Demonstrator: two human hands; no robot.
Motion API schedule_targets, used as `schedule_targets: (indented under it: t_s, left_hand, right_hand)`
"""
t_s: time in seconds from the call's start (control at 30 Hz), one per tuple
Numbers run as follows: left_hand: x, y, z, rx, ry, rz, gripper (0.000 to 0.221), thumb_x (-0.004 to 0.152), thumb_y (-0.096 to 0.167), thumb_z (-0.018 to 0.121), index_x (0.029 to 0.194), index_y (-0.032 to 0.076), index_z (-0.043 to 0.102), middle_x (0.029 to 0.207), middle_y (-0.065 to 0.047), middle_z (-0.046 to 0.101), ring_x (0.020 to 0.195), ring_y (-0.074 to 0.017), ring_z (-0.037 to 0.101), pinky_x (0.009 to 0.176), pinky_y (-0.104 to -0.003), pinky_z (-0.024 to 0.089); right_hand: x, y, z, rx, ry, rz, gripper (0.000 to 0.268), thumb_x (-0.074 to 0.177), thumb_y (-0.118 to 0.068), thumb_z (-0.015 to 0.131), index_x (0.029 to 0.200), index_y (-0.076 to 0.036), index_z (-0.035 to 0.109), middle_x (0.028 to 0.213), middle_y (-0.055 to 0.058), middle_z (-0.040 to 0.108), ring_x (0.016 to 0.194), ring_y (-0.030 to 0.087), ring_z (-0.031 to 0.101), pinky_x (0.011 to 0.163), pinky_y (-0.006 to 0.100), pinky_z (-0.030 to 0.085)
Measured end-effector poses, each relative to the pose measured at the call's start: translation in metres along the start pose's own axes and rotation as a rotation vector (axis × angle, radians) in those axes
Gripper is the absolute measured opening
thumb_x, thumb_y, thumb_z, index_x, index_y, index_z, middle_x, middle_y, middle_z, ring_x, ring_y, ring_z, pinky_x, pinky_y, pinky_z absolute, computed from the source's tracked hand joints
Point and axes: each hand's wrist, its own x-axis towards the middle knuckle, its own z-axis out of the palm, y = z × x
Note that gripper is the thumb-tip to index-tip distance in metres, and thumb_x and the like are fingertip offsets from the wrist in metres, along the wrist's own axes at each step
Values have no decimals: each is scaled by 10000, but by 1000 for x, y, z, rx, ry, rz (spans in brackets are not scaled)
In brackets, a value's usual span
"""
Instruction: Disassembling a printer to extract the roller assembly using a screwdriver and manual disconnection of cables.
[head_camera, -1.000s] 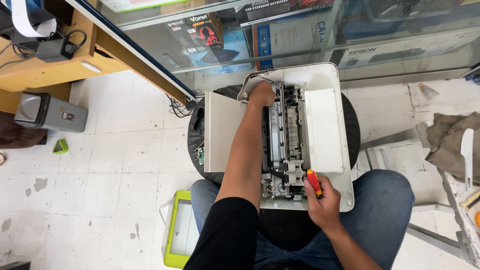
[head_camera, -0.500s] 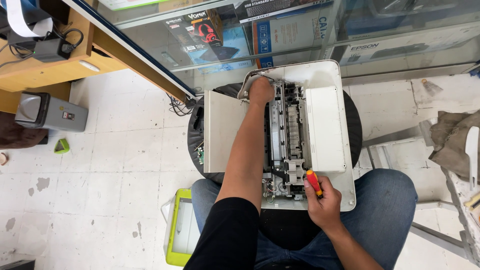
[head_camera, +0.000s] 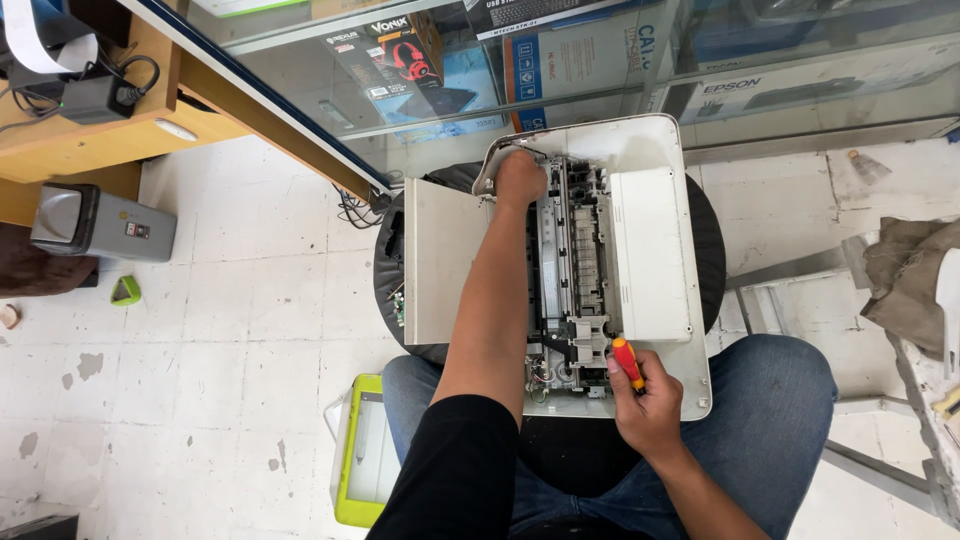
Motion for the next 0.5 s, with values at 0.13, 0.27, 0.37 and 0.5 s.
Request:
schedule_targets:
  t_s: [0.13, 0.27, 0.37, 0.5]
  left_hand:
    - [0, 6, -12, -108, -57, -68, 159, 835, 127, 661, 706, 84, 579, 719, -91, 634, 674, -275, 642, 556, -419, 471]
    - [-8, 16, -25, -77, -106, -130, 384, 891, 385, 735, 985, 14, 712, 1022, -154, 752, 952, -344, 718, 773, -419, 585]
    - [3, 9, -21, 4, -157, -108, 449, 924, 430, 693, 1075, 7, 695, 1111, -177, 742, 1028, -365, 705, 831, -433, 584]
    - [3, 11, -21, 120, -242, -75, 513, 999, 490, 586, 1131, 0, 661, 1115, -187, 732, 999, -369, 698, 786, -455, 582]
  right_hand:
    - [-1, 2, 1, 6, 7, 10, 183, 987, -247, 651, 954, -68, 661, 593, -57, 491, 494, 64, 429, 458, 244, 366]
    - [-1, 2, -1, 4, -2, 16, 188, 986, -256, 647, 949, -72, 655, 584, -56, 486, 483, 67, 428, 445, 246, 362]
    - [1, 2, 1, 6, -4, 29, 194, 983, -261, 649, 942, -72, 651, 583, -57, 480, 487, 67, 420, 449, 251, 356]
    - [1, 1, 1, 17, 3, 35, 187, 986, -248, 652, 931, -69, 648, 598, -56, 488, 500, 62, 421, 464, 244, 357]
